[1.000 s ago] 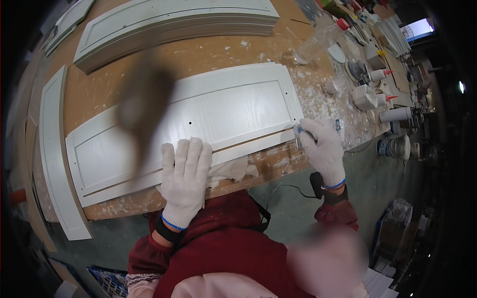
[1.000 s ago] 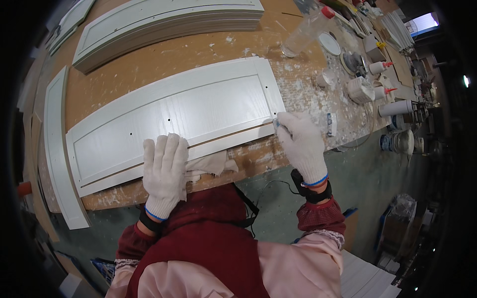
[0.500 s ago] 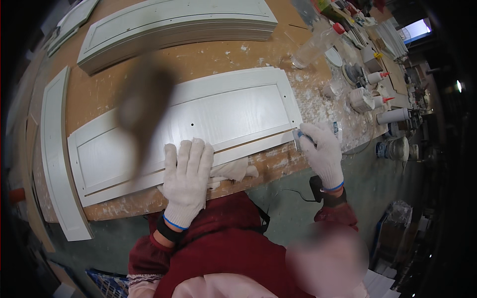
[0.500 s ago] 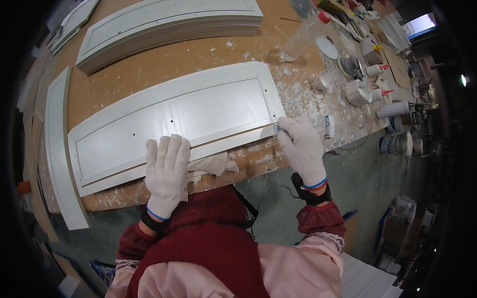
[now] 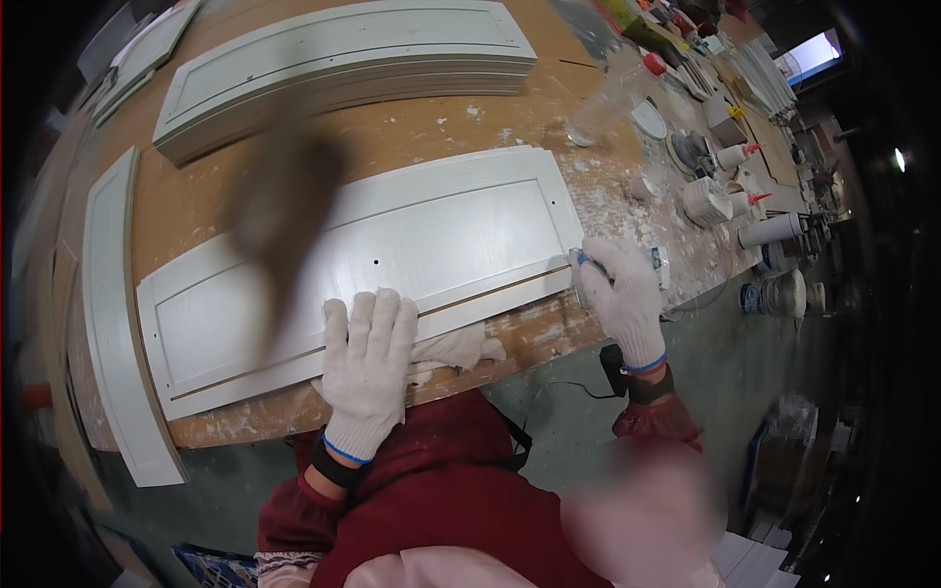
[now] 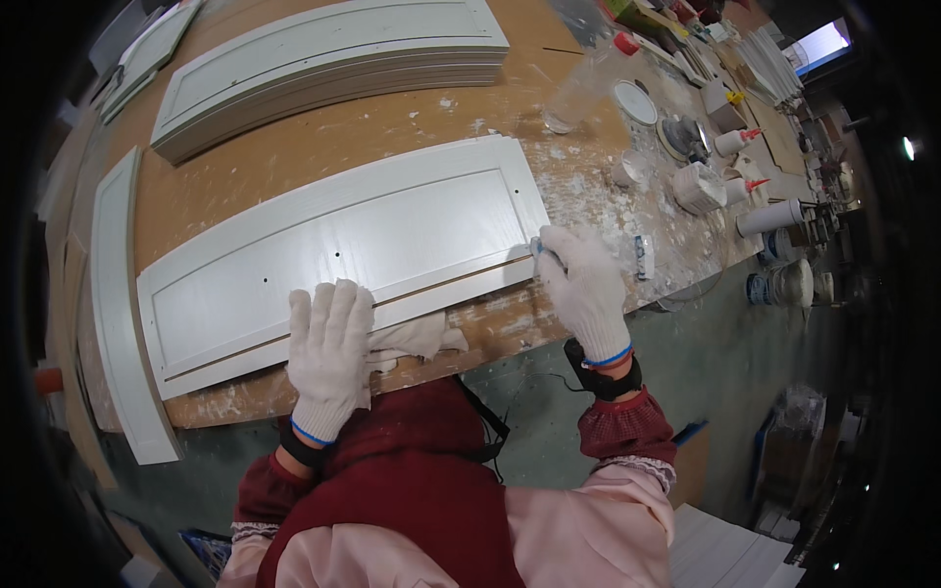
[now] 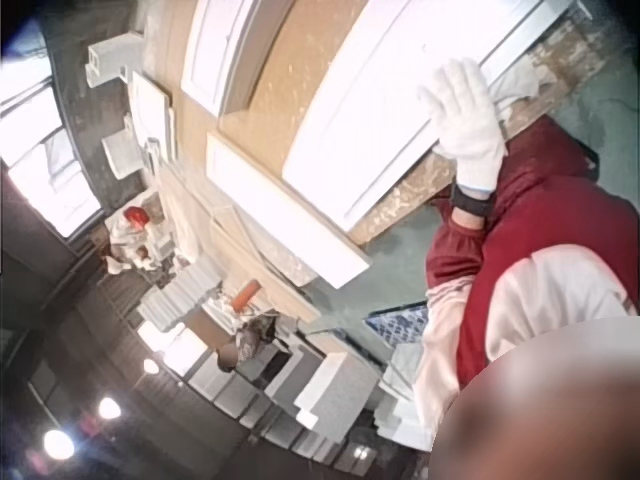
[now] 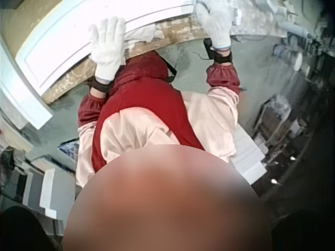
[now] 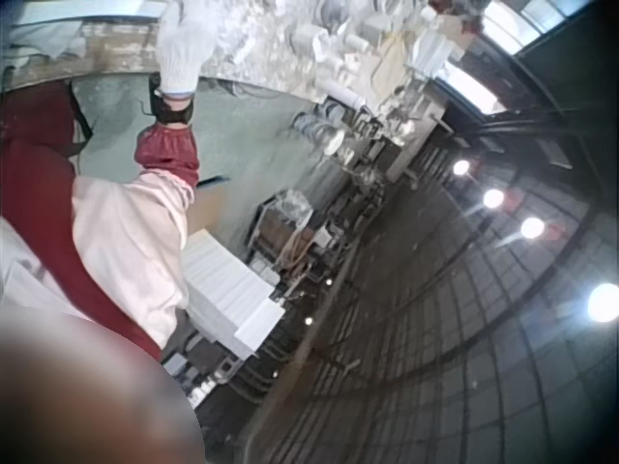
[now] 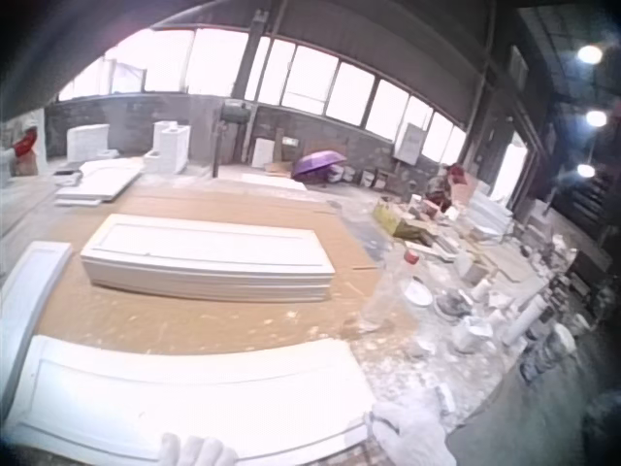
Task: The person wipes a wooden panel with a cloth, applies a blue block to its edges and surface, and wipes it again before repeating the process on a smaller panel.
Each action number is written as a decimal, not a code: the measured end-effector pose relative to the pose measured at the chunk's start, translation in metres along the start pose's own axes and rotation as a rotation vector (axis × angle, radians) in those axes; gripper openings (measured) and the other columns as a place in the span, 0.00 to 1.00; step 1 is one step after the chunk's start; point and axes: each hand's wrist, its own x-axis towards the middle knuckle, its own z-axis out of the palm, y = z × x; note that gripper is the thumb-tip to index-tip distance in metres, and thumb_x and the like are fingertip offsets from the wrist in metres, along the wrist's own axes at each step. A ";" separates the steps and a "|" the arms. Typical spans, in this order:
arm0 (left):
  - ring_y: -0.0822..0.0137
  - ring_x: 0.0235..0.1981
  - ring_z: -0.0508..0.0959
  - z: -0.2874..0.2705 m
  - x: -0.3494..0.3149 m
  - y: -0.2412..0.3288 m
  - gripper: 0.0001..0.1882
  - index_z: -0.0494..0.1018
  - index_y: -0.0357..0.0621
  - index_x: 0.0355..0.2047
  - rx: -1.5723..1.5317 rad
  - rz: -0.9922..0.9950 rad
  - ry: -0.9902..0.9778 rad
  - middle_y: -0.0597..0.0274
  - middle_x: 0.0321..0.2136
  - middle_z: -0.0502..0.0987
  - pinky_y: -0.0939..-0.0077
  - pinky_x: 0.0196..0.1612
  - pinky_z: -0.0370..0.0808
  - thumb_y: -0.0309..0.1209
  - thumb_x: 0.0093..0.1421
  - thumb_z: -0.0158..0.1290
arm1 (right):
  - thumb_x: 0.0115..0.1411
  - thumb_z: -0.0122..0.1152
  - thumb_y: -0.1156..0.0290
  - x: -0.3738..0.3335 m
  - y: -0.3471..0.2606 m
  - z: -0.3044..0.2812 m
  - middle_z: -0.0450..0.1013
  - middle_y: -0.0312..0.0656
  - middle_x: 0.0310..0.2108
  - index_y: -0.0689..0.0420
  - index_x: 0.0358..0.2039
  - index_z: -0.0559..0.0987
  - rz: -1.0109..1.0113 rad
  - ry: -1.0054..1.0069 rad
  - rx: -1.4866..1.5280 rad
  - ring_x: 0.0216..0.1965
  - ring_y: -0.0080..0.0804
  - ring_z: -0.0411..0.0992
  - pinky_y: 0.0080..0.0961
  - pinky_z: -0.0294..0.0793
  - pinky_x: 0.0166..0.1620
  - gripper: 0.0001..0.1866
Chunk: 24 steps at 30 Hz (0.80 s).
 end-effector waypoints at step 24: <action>0.70 0.47 0.73 -0.057 0.007 0.010 0.29 0.64 0.35 0.57 -1.906 -1.001 -0.489 0.63 0.47 0.73 0.76 0.50 0.70 0.30 0.57 0.57 | 0.48 0.66 0.80 -0.048 -0.129 0.082 0.75 0.45 0.40 0.63 0.50 0.75 -0.264 0.095 0.807 0.35 0.42 0.74 0.33 0.74 0.39 0.26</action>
